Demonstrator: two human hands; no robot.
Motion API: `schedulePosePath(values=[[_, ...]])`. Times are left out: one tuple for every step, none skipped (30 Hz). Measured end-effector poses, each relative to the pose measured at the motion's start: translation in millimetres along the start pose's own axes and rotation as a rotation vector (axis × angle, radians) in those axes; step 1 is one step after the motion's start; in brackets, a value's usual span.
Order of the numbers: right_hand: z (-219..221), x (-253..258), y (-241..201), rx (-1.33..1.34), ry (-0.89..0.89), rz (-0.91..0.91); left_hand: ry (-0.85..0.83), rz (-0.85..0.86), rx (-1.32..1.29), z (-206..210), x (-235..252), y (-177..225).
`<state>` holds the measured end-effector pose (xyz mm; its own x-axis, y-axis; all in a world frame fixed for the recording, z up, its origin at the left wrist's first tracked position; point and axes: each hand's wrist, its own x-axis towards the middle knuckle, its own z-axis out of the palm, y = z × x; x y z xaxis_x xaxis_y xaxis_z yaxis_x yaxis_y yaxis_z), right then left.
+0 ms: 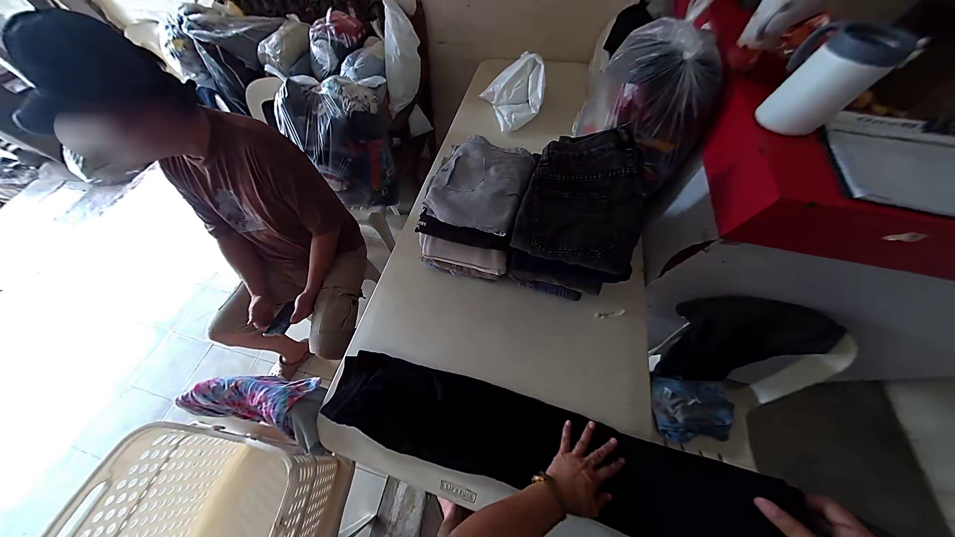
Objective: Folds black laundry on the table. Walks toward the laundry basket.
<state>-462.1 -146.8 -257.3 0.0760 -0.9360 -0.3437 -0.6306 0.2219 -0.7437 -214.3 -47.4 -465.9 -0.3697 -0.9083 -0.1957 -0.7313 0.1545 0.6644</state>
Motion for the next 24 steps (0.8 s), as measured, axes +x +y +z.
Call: schedulePosePath(values=[[5.0, -4.2, -12.4, -0.002, -0.039, -0.028, 0.070, 0.028, -0.106, -11.4, -5.8, -6.1], [11.4, -7.6, -25.2, -0.008, -0.082, -0.070, 0.183, 0.031, -0.191, -26.4, -14.9, -13.4], [19.7, -10.9, -38.1, -0.024, -0.124, -0.121, 0.334, -0.006, -0.206, -43.0, -27.7, -22.7], [30.1, -15.3, -51.9, -0.055, -0.158, -0.169, 0.495, -0.073, -0.182, -60.6, -44.4, -34.6], [43.3, -20.6, -66.5, -0.098, -0.186, -0.213, 0.633, -0.155, -0.142, -78.7, -63.6, -50.0], [59.6, -24.9, -79.7, -0.148, -0.208, -0.257, 0.735, -0.242, -0.109, -95.5, -84.2, -68.2], [79.1, -28.8, -91.3, -0.205, -0.222, -0.298, 0.792, -0.329, -0.093, -108.6, -105.3, -87.2], [101.6, -32.3, -101.8, -0.260, -0.234, -0.326, 0.804, -0.409, -0.111, -116.4, -125.7, -104.0], [126.8, -34.9, -110.5, -0.314, -0.246, -0.345, 0.777, -0.465, -0.163, -119.3, -143.1, -117.6], [153.3, -36.4, -119.2, -0.366, -0.265, -0.345, 0.726, -0.482, -0.219, -120.0, -156.2, -127.5], [180.2, -37.0, -128.2, -0.416, -0.298, -0.327, 0.676, -0.465, -0.261, -119.1, -164.7, -133.5], [207.1, -37.6, -136.3, -0.464, -0.341, -0.300, 0.635, -0.436, -0.301, -117.0, -169.2, -135.3], [233.3, -38.6, -142.7, -0.502, -0.388, -0.276, 0.609, -0.416, -0.353, -114.1, -171.0, -134.2], [258.7, -39.5, -146.2, -0.520, -0.430, -0.268, 0.596, -0.419, -0.421, -111.5, -171.6, -131.8], [282.6, -39.6, -147.1, -0.526, -0.474, -0.274, 0.604, -0.441, -0.505, -109.5, -171.6, -130.0], [304.1, -38.9, -145.1, -0.516, -0.512, -0.301, 0.631, -0.468, -0.595, -108.1, -171.3, -129.9], [323.2, -36.9, -139.7, -0.483, -0.543, -0.344, 0.660, -0.501, -0.696, -107.9, -171.4, -130.9], [339.1, -34.1, -131.7, -0.426, -0.573, -0.389, 0.680, -0.533, -0.789, -108.4, -172.1, -131.9], [350.5, -31.3, -122.5, -0.349, -0.599, -0.428, 0.661, -0.555, -0.854, -110.6, -174.0, -132.3], [355.5, -28.4, -115.8, -0.277, -0.626, -0.452, 0.621, -0.574, -0.856, -113.8, -175.2, -132.0], [354.7, -25.6, -112.5, -0.214, -0.638, -0.467, 0.574, -0.589, -0.798, -117.3, -174.8, -131.8], [348.1, -23.4, -111.4, -0.176, -0.632, -0.475, 0.548, -0.593, -0.705, -118.6, -172.7, -131.4], [336.4, -21.5, -110.6, -0.169, -0.610, -0.476, 0.527, -0.591, -0.614, -117.7, -170.1, -130.6], [321.7, -19.0, -107.8, -0.198, -0.564, -0.474, 0.513, -0.593, -0.562, -116.2, -168.2, -129.0]])
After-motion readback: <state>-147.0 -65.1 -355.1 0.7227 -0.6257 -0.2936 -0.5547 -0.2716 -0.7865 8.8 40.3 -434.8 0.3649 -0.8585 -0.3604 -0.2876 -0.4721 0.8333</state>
